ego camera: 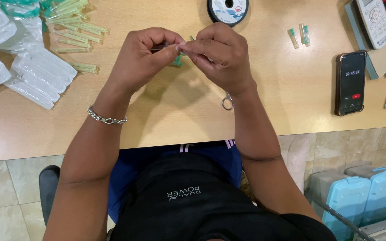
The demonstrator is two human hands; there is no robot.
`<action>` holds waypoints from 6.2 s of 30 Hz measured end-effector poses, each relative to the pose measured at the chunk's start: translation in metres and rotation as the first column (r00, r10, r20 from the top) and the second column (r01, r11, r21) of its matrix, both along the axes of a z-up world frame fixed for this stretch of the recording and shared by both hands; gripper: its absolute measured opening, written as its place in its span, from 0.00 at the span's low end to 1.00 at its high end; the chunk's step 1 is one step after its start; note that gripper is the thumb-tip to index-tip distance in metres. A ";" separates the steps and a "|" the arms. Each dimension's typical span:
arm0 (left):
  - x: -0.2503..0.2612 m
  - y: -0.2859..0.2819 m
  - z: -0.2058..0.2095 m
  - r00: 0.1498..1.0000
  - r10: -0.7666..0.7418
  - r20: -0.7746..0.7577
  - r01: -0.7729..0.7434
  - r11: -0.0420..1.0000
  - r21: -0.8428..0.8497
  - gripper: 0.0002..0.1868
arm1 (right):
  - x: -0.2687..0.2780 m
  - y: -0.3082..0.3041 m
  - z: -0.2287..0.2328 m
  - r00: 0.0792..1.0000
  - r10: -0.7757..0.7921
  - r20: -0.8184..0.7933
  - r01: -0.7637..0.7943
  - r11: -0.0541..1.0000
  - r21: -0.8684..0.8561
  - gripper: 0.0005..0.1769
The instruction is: The person handles a spool of green thread, cutting a segment with scissors. They then use a pair of forceps to insert the thread into a small, clear plastic tube. The person repeats this process, manipulating the thread and tube with their hands and tools.
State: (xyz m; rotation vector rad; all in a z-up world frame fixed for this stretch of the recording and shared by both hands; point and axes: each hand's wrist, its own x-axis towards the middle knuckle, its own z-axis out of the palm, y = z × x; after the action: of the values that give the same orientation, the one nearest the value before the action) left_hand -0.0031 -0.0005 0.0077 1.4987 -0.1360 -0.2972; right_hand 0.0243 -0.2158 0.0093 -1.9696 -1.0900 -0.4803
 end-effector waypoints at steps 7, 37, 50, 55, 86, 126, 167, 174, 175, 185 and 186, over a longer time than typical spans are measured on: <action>0.001 -0.002 -0.002 0.999 0.026 -0.037 -0.023 0.997 0.070 0.04 | -0.006 0.006 0.010 0.997 0.031 -0.072 -0.031 0.999 -0.006 0.17; 0.003 0.001 -0.002 0.986 -0.027 -0.162 0.031 0.999 0.026 0.05 | 0.000 -0.001 0.006 0.994 0.066 -0.084 -0.070 0.996 -0.052 0.10; 0.003 0.002 -0.003 0.987 -0.011 -0.162 0.003 0.999 -0.049 0.02 | 0.001 0.000 0.008 0.999 0.053 -0.009 -0.053 0.999 -0.003 0.07; 0.003 0.001 -0.005 0.987 -0.012 -0.159 0.010 1.000 -0.010 0.03 | 0.001 0.004 0.007 0.999 0.045 -0.017 -0.045 0.999 -0.003 0.06; 0.002 -0.002 -0.023 0.997 0.037 -0.072 -0.058 0.951 -0.304 0.13 | -0.005 0.021 0.010 0.973 -0.204 0.105 0.179 0.960 0.215 0.05; 0.004 0.027 -0.012 0.769 0.447 0.458 -0.567 0.807 0.166 0.19 | 0.049 0.053 0.005 0.946 -0.149 -0.287 0.196 0.970 0.145 0.07; 0.019 0.019 -0.063 0.831 -0.186 0.525 -0.288 0.664 0.691 0.07 | 0.012 -0.003 -0.033 0.950 -0.284 -0.131 0.200 0.873 -0.445 0.07; 0.023 0.017 -0.076 0.839 -0.257 0.480 -0.250 0.600 0.760 0.10 | 0.017 0.000 -0.050 0.966 -0.253 0.052 0.254 0.893 -0.373 0.06; 0.023 0.016 -0.076 0.839 -0.258 0.480 -0.250 0.601 0.759 0.10 | 0.018 0.000 -0.050 0.966 -0.253 0.052 0.254 0.892 -0.373 0.06; 0.026 0.017 -0.089 0.710 -0.198 0.676 -0.441 0.623 0.646 0.06 | 0.035 -0.049 -0.026 0.778 -0.619 -0.109 0.562 0.763 -0.320 0.45; 0.025 0.018 -0.088 0.702 -0.189 0.687 -0.441 0.642 0.627 0.07 | 0.035 -0.054 -0.027 0.720 -0.652 -0.237 0.554 0.746 -0.370 0.54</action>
State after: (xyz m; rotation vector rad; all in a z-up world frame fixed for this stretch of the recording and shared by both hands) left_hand 0.0220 0.0171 -0.0802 2.4271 -0.5725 0.4661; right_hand 0.0593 -0.2698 -0.0174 -2.5433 -0.2496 -0.2945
